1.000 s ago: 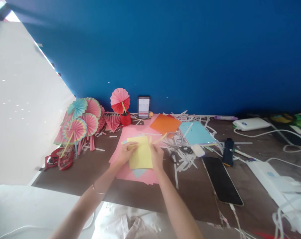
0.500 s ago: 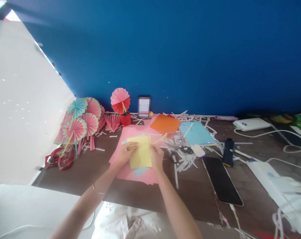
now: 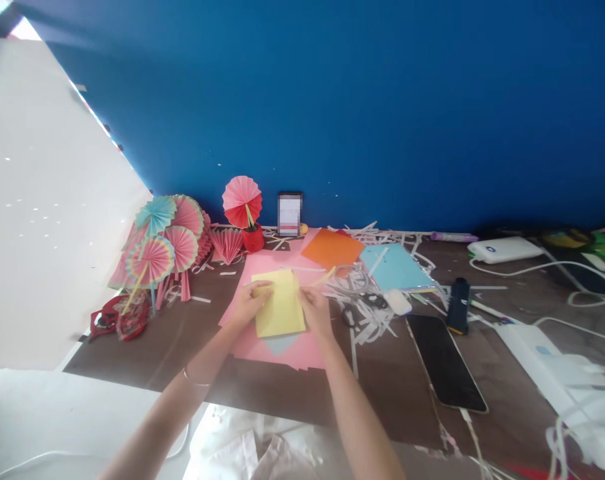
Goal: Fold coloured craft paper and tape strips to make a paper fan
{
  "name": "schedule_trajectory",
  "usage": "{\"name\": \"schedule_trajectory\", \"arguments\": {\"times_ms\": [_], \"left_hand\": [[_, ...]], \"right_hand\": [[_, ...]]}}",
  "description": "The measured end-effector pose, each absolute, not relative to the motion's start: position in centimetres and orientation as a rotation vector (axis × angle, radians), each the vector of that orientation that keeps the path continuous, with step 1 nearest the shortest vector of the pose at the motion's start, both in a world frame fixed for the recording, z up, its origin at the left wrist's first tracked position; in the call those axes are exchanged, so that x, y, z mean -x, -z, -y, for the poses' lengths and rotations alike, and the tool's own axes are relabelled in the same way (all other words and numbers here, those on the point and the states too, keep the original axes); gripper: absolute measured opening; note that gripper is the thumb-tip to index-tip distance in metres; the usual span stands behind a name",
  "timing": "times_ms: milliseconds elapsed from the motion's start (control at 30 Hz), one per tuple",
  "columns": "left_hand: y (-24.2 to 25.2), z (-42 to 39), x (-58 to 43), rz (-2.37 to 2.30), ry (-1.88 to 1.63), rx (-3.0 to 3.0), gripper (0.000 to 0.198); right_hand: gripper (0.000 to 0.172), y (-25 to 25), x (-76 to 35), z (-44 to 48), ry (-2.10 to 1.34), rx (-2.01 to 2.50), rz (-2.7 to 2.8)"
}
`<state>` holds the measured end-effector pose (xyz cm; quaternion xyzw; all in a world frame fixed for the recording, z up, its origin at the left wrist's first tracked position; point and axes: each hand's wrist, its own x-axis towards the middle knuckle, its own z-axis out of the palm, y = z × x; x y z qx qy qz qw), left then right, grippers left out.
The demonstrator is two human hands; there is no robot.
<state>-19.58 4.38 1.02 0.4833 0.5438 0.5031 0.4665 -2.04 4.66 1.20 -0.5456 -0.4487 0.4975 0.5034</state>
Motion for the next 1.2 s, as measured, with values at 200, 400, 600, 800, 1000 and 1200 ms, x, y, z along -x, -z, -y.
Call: {"name": "schedule_trajectory", "arguments": {"times_ms": [200,400,600,800,1000,1200], "left_hand": [[-0.7,-4.5,19.9,-1.350,-1.210,-1.165,0.024],[0.0,-4.7,19.9,-1.298,-1.216,-1.079,0.030],[0.3,-4.9,19.9,-1.244,-1.185,-0.941,0.035],[-0.1,-5.0,20.0,-1.262,-1.180,-0.944,0.035],[0.2,-5.0,20.1,-1.249,-1.197,-0.938,0.037],[0.8,-5.2,20.2,-1.233,-1.159,-0.899,0.041]], "right_hand": [[0.033,-1.3,2.1,-4.7,-1.158,1.299,1.151],[0.030,-0.9,2.4,-4.7,-1.101,1.283,1.151],[0.031,-0.5,2.7,-4.6,-1.030,1.269,1.139],[0.034,-1.2,2.7,-4.3,-1.165,1.238,1.107],[0.034,-1.1,2.6,-4.5,-1.196,1.267,1.101],[0.033,-1.1,2.8,-4.5,-1.178,1.255,1.049]]}}
